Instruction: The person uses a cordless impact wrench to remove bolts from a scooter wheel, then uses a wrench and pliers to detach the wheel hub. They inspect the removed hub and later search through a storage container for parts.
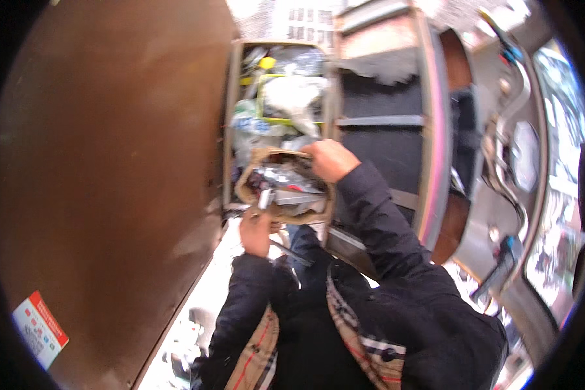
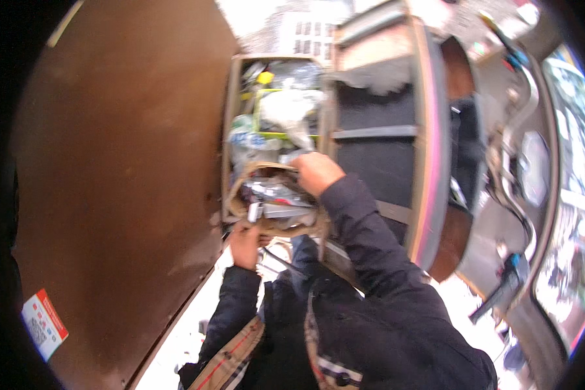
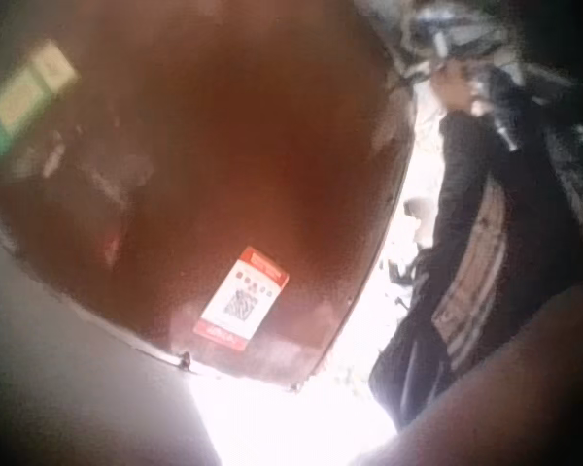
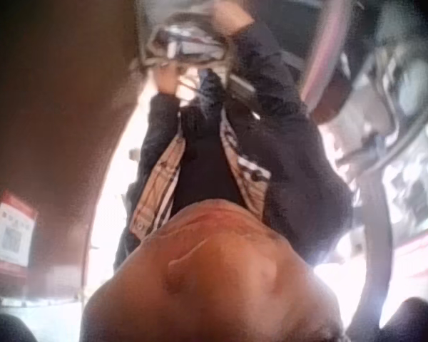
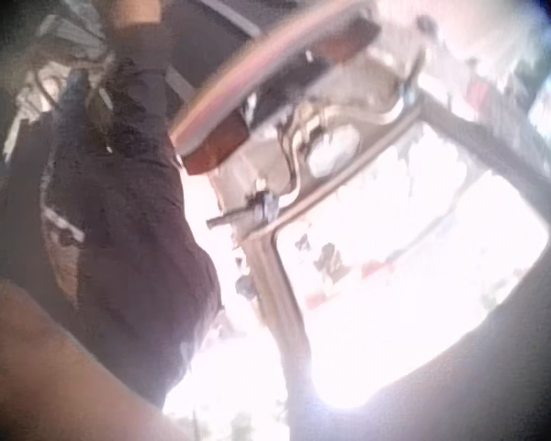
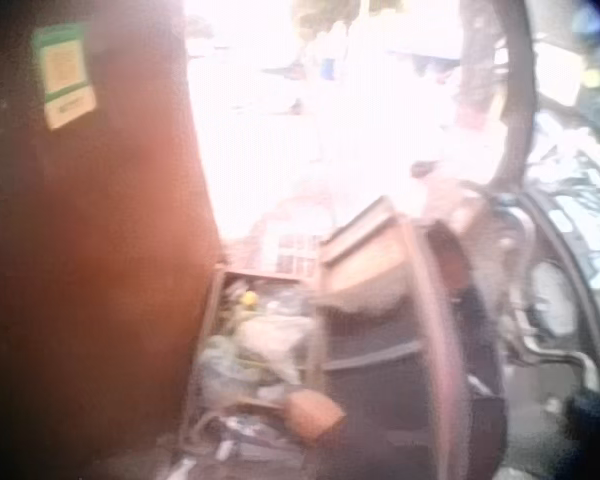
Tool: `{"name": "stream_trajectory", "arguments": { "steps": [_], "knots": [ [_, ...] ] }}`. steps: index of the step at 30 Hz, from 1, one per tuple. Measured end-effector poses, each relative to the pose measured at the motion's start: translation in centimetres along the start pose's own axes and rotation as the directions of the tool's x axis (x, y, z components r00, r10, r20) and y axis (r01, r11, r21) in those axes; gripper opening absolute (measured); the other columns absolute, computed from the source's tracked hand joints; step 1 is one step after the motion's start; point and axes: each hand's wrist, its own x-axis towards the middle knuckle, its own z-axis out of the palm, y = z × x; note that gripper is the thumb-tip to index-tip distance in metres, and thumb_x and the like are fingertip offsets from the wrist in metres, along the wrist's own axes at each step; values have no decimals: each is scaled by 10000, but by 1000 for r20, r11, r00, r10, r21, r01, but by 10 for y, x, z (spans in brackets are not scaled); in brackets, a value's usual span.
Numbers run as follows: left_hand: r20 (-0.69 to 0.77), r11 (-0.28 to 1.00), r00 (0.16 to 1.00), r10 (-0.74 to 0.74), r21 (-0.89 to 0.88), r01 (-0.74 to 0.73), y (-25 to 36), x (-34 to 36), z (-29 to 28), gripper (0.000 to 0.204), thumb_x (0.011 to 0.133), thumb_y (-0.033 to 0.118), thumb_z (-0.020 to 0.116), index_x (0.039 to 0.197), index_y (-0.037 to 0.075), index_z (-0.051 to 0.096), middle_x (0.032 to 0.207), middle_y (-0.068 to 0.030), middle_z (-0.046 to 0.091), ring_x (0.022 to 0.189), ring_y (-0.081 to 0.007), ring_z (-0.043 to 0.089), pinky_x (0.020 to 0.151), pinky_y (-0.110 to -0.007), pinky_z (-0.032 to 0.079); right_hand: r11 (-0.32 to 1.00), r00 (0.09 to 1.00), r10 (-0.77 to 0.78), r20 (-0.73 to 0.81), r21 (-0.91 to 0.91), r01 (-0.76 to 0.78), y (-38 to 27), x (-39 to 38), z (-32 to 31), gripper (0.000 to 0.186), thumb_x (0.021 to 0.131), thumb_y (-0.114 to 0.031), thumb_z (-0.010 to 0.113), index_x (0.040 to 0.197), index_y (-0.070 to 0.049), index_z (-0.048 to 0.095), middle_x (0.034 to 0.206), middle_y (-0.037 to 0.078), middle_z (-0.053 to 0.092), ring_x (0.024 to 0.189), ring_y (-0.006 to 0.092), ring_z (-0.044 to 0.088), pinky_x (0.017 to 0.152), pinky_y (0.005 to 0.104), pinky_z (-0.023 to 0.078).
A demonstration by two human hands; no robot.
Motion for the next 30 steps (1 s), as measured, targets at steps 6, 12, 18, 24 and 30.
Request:
{"name": "stream_trajectory", "arguments": {
  "steps": [6,12,18,24,30],
  "knots": [
    [102,968,977,189,148,-203,116,-67,26,155,971,14,569,1089,-63,632,869,-111,714,646,-154,689,589,-269,561,981,977,51,-208,196,-10,-35,-82,-68,412,795,13,561,1177,-1,716,990,289,713,942,406,719,868,442,558],
    [495,834,781,381,181,-521,228,-116,109,164,998,100,593,1048,-33,675,818,-52,700,634,-106,640,554,-245,485,967,841,143,-522,254,-6,-40,-214,-172,416,851,12,520,1237,3,677,971,229,730,900,305,713,853,400,551],
    [761,792,510,401,-8,-611,262,-114,268,259,910,126,609,998,-99,701,784,-97,710,602,-134,675,569,-268,533,860,438,496,-750,493,-130,6,-311,-218,294,925,-96,576,1175,2,697,874,122,726,804,168,662,778,340,526],
    [812,888,574,107,181,-422,193,-67,351,402,1007,123,558,1341,-99,584,983,-145,728,777,-186,724,695,-295,585,699,245,615,-750,376,-608,94,-301,-173,417,902,-209,566,1289,-95,670,1125,285,698,1096,456,659,977,504,507],
    [798,909,597,82,187,-374,134,-23,247,440,1029,188,590,1398,-49,558,1151,-156,717,947,-212,720,841,-321,576,758,213,643,-735,572,-315,127,-299,-134,497,962,-197,524,1449,-101,551,1267,290,662,1225,417,631,1042,455,477]
  ]
}}
